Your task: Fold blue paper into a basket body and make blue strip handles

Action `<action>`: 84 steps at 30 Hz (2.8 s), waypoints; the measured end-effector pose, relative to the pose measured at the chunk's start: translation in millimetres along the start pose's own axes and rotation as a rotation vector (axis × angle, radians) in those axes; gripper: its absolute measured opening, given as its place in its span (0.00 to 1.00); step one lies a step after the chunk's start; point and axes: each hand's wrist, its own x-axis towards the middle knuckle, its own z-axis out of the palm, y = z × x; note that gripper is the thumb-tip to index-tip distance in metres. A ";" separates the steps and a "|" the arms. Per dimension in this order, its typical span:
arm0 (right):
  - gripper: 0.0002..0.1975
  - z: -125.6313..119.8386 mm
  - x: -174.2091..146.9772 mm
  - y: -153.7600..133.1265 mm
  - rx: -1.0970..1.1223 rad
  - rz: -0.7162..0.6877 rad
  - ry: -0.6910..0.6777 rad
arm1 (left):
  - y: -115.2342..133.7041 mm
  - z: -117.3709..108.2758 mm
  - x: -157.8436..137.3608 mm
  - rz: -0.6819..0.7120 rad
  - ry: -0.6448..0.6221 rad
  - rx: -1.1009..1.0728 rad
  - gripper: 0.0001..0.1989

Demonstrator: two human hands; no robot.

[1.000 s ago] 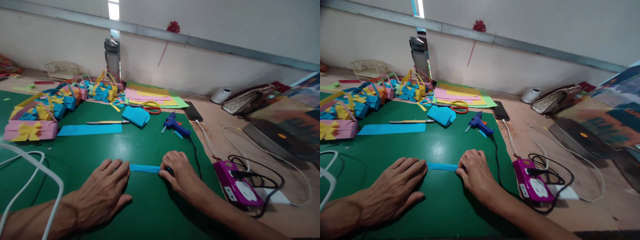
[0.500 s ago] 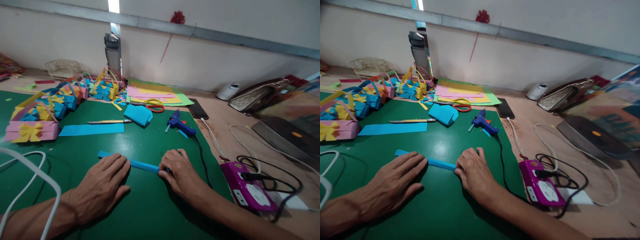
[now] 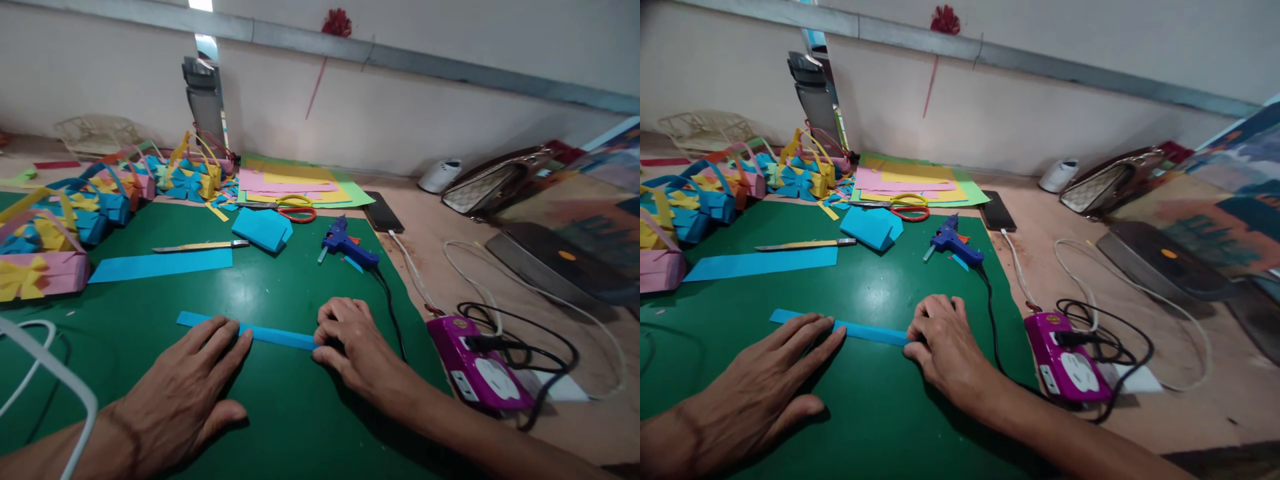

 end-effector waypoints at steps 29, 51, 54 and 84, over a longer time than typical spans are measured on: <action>0.07 12.0 2.5 1.9 -0.240 -0.068 0.064 | 4.9 1.8 4.1 -0.079 -0.113 -0.080 0.43; 0.08 13.1 2.1 -3.1 -0.518 -0.178 0.080 | 3.2 1.3 4.0 -0.072 -0.106 -0.087 0.41; 0.16 13.7 -0.2 -4.7 -0.598 -0.340 0.141 | 1.4 -0.1 5.6 -0.053 -0.129 -0.074 0.41; 0.28 7.9 4.0 -6.1 -0.670 -0.534 -0.004 | -9.1 -3.7 -2.0 0.028 -0.132 -0.076 0.37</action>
